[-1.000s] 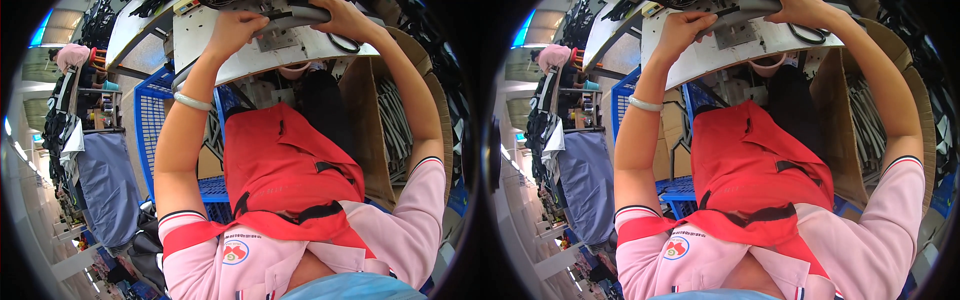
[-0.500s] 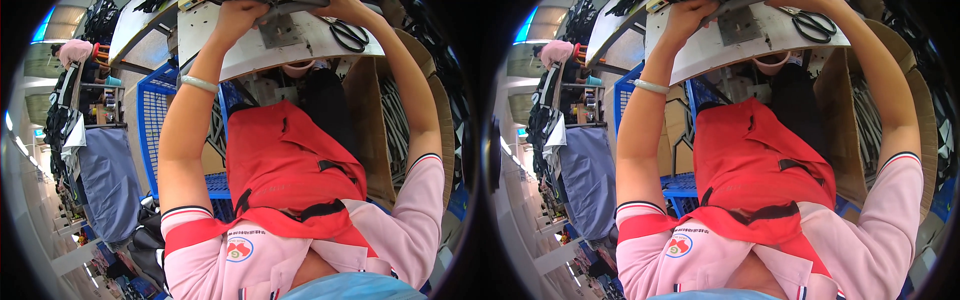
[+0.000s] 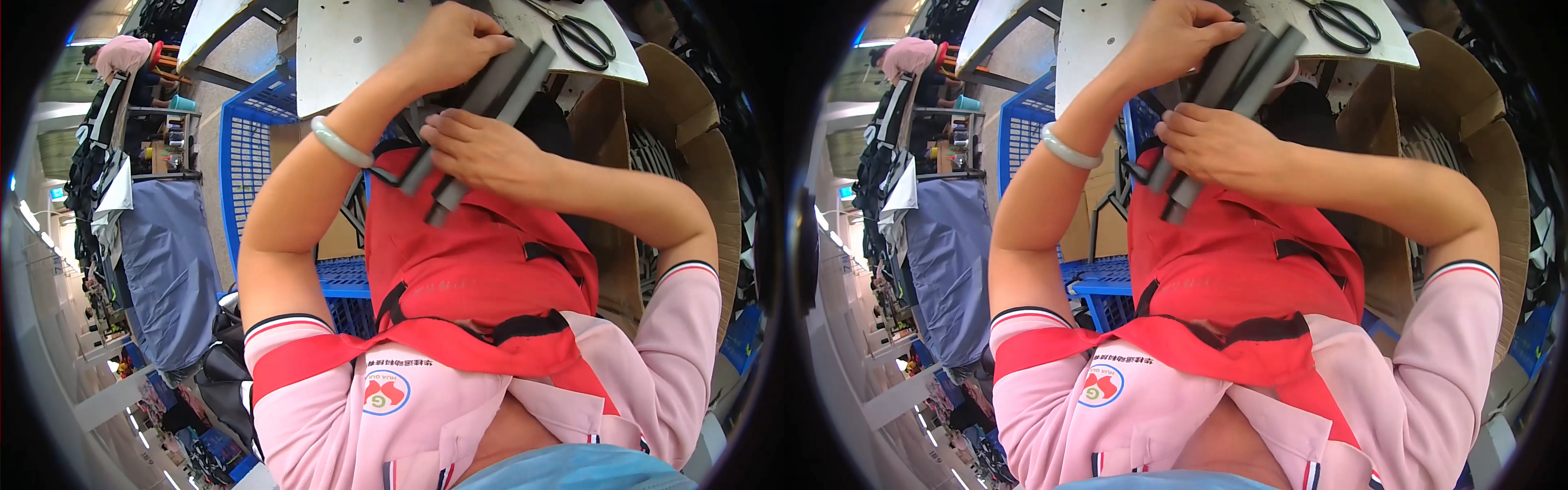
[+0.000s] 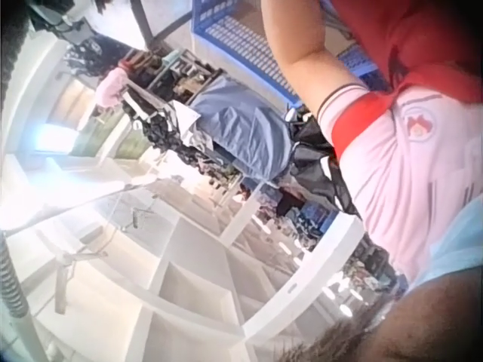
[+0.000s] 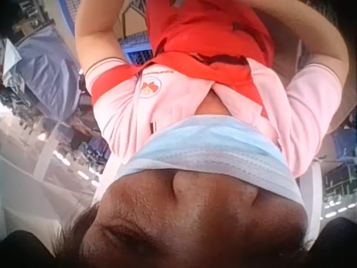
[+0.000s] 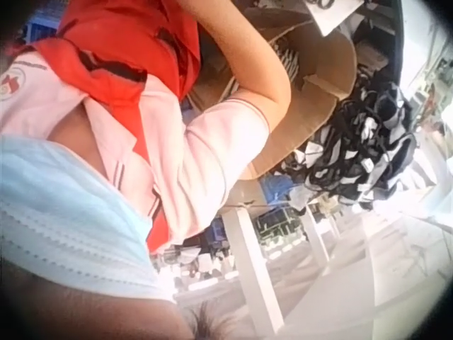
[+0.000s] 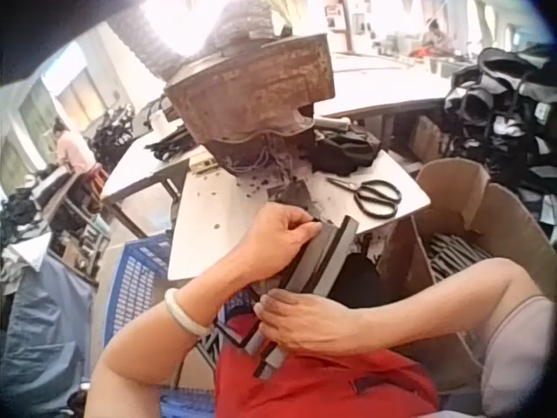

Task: Sewing and assembling small component pieces at a workstation in a garment factory.

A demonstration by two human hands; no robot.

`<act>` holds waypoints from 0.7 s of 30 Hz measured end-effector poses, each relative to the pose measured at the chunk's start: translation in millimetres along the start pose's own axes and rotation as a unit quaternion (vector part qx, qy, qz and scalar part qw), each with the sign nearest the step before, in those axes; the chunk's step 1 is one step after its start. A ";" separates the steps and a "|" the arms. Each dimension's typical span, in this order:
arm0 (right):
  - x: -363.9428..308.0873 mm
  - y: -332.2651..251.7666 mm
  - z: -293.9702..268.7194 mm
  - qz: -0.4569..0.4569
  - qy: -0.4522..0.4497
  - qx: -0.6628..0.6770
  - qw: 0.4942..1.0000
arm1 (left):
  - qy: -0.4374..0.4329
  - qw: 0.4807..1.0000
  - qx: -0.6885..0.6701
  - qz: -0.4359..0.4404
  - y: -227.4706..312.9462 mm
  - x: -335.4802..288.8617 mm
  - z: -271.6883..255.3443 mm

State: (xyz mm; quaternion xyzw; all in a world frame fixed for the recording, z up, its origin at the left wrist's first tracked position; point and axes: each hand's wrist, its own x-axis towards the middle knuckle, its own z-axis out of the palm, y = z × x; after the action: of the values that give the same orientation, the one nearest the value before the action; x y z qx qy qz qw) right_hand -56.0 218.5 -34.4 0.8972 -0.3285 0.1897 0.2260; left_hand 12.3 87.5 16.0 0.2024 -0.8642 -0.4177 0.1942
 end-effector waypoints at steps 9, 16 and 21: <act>-64.0 89.9 -50.7 0.332 -0.098 0.136 0.928 | -0.144 0.951 -0.171 -0.216 -45.7 -69.2 -34.2; -38.5 114.8 -86.7 0.503 -0.101 0.172 0.841 | 0.020 0.998 0.046 -0.040 -13.6 -26.7 -46.8; -34.0 142.7 -98.5 0.506 -0.124 0.173 0.836 | 0.033 0.996 -0.056 -0.056 -25.7 7.7 -47.8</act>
State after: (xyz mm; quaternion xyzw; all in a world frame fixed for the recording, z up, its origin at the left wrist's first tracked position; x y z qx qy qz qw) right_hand -195.5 190.5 70.4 0.6466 -0.7236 0.2182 -0.1032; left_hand 34.8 38.2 24.2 0.2531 -0.8196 -0.4692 0.2100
